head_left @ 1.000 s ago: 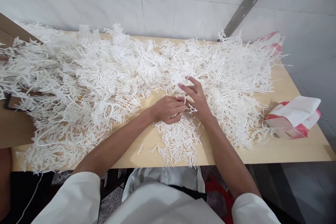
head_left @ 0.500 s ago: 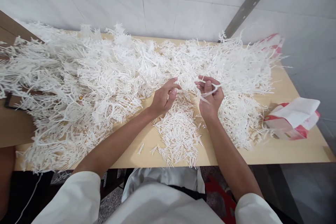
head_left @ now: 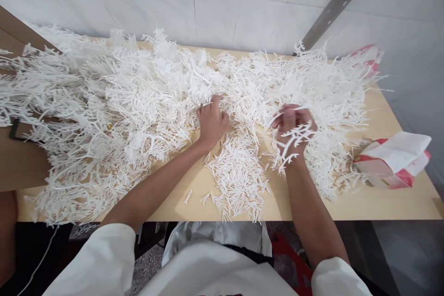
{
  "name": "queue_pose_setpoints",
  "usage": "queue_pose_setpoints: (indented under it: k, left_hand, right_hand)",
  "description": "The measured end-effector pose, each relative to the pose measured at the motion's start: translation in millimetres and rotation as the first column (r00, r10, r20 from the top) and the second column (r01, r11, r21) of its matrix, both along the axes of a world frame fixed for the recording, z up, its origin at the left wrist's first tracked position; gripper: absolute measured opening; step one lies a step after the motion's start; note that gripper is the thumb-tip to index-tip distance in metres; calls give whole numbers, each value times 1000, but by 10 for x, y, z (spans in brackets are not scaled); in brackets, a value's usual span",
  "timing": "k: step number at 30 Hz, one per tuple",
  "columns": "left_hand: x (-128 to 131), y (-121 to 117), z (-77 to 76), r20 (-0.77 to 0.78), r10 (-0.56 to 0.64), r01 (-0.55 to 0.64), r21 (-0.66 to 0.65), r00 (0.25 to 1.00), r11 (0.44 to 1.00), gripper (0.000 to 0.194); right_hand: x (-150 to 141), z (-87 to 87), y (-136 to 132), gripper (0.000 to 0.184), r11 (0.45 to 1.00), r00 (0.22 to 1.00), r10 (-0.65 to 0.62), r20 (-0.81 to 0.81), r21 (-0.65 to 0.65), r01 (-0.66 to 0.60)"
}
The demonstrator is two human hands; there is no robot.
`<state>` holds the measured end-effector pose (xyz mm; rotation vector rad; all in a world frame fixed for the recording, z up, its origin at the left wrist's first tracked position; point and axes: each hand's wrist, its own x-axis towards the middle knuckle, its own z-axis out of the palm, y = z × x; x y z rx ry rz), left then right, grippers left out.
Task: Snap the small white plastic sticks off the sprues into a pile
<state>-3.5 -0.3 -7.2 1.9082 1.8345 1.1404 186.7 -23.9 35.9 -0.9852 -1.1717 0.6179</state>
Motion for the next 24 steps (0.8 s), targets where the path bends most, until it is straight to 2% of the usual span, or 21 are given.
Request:
queue_pose_setpoints:
  k: [1,3,4,5,6,7,9,10,12,16,19,21,24]
  left_hand:
    - [7,-5,5,-39,-20,19,-18,999,1000,35]
    - [19,-18,18,-95,-67,64,-36,993,997,33]
    - [23,-24,25,-116,-85,80,-43,990,996,34]
    - [26,-30,31,-135,-95,89,-49,986,995,36]
    - [26,-35,37,-155,-99,92,-55,983,994,38]
    - [26,-39,41,-174,-100,91,-61,980,994,39]
    - [23,-43,46,-204,-97,85,-68,974,994,37]
    - [22,-42,47,-213,-97,84,-69,972,994,34]
    - [18,-35,45,-222,-103,89,-71,970,993,25]
    - [12,-19,36,-154,-175,167,-65,972,984,18]
    - [7,-34,38,-104,-303,308,31,947,951,23]
    - [-1,-55,45,-111,-388,401,137,915,906,28]
    - [-13,-74,54,-106,-447,459,250,888,853,35]
  right_hand:
    - [61,8,31,12,989,990,-117,-73,83,123]
    - [173,-6,104,22,963,965,-160,-209,184,200]
    - [211,-25,133,24,961,953,-168,-252,172,215]
    - [230,-47,151,25,963,937,-217,-273,99,252]
    - [228,-69,154,25,980,950,-195,-246,-8,199]
    - [207,-87,143,28,986,973,-140,-184,-118,119]
    - [120,-106,90,45,957,998,39,-56,-283,-53]
    - [66,-108,56,53,936,992,126,11,-333,-115]
    - [-39,-110,-3,56,921,960,211,182,-365,-134]
    - [-169,-191,-34,37,951,840,167,516,-308,0]
    - [-192,-293,-14,54,959,745,216,631,-280,-40]
    - [-185,-328,-10,47,975,694,205,690,-210,-79]
    - [-165,-304,-34,27,993,723,112,681,-93,-66]
